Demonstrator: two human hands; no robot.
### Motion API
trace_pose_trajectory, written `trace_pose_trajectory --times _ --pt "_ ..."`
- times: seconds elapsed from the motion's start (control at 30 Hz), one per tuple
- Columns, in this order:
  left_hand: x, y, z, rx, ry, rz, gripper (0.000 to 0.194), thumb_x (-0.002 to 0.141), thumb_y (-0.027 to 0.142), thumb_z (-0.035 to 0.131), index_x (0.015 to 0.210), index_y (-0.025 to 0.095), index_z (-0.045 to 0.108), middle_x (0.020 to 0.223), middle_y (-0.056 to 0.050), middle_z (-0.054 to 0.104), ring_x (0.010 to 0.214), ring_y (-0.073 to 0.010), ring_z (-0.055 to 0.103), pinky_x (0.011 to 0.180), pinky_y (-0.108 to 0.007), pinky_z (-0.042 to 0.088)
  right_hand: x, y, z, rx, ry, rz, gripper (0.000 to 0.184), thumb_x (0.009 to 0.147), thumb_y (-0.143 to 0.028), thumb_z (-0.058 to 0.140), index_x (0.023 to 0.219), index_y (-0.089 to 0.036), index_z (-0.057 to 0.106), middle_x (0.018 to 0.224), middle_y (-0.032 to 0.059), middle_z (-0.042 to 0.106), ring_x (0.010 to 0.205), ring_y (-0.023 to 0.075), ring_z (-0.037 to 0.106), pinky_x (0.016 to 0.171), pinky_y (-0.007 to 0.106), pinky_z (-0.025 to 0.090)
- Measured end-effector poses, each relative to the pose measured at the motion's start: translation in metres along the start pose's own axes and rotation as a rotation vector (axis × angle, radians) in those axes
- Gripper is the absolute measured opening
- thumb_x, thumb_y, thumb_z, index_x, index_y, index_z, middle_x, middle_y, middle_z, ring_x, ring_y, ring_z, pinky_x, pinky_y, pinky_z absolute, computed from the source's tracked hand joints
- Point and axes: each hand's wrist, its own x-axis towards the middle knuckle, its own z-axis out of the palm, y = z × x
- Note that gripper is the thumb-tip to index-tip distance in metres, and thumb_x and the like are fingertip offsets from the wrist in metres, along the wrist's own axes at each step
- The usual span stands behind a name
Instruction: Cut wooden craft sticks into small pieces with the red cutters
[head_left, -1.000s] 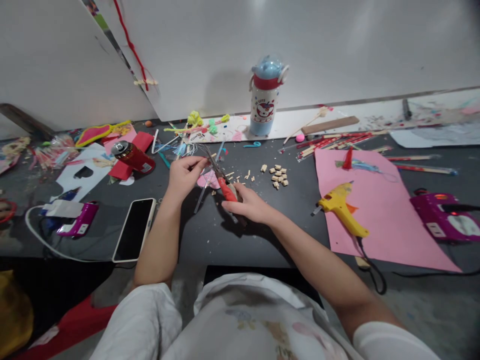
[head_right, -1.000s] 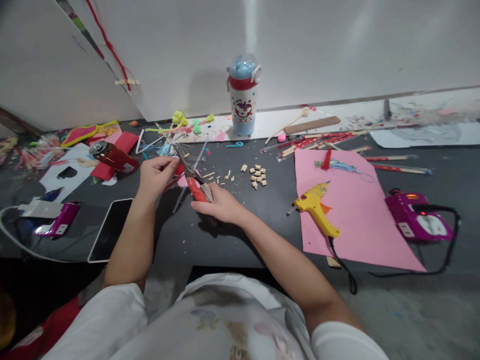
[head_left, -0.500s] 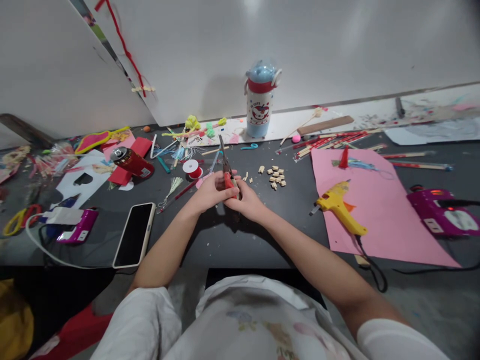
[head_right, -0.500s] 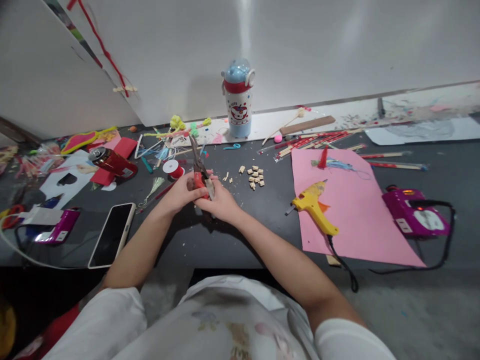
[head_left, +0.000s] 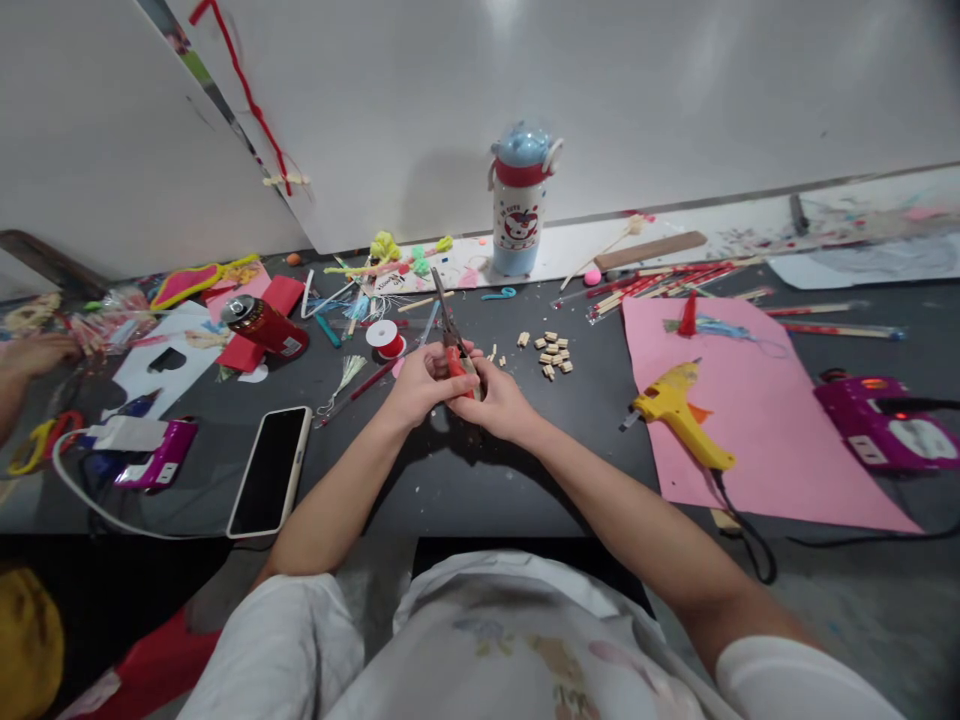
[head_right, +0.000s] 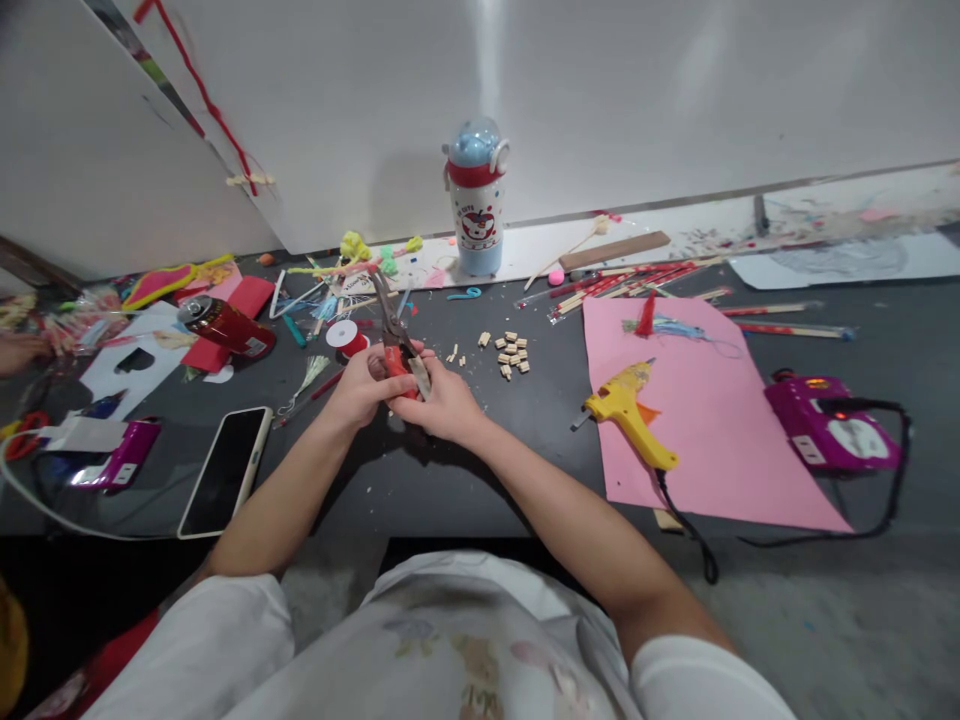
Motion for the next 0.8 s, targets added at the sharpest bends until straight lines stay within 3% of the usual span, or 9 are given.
trace_pose_trajectory --times 0.17,0.33,0.5,0.8 --pt "0.0014 0.0 -0.0011 0.022 -0.014 -0.011 0.061 0.051 0.035 0.086 0.102 0.014 0.062 0.1 -0.011 0.072 0.092 -0.0249 0.069 0.085 -0.038 0.054 0.0004 -0.0003 0.0003 0.051 -0.021 0.004 0.049 0.071 -0.047 0.066 0.108 -0.018 0.053 0.098 0.0056 0.065 0.081 0.0187 0.062 0.074 0.033 0.048" --pt "0.003 -0.0011 -0.0055 0.053 -0.082 -0.069 0.058 0.058 0.038 0.082 0.107 0.016 0.06 0.11 -0.012 0.068 0.099 -0.025 0.066 0.089 -0.04 0.051 0.0014 0.0017 0.0047 0.123 -0.044 0.006 0.052 0.075 -0.046 0.063 0.116 -0.017 0.048 0.105 0.0083 0.063 0.095 0.0212 0.062 0.084 0.037 0.048" --pt "0.0023 -0.0044 -0.0053 0.069 -0.118 -0.073 0.068 0.056 0.038 0.083 0.115 0.019 0.055 0.12 -0.013 0.063 0.105 -0.0248 0.063 0.091 -0.04 0.05 0.0023 0.0018 0.0044 0.146 -0.05 0.043 0.055 0.07 -0.039 0.068 0.116 -0.016 0.048 0.11 0.0105 0.061 0.098 0.0227 0.062 0.086 0.04 0.049" --pt "0.0004 0.001 0.001 0.129 -0.116 0.092 0.059 0.056 0.034 0.084 0.105 0.018 0.055 0.12 -0.012 0.063 0.104 -0.0226 0.062 0.089 -0.036 0.049 0.0012 -0.0025 -0.0014 0.15 -0.055 -0.029 0.065 0.065 -0.033 0.069 0.122 -0.014 0.044 0.119 0.0138 0.059 0.107 0.0251 0.06 0.093 0.042 0.046"
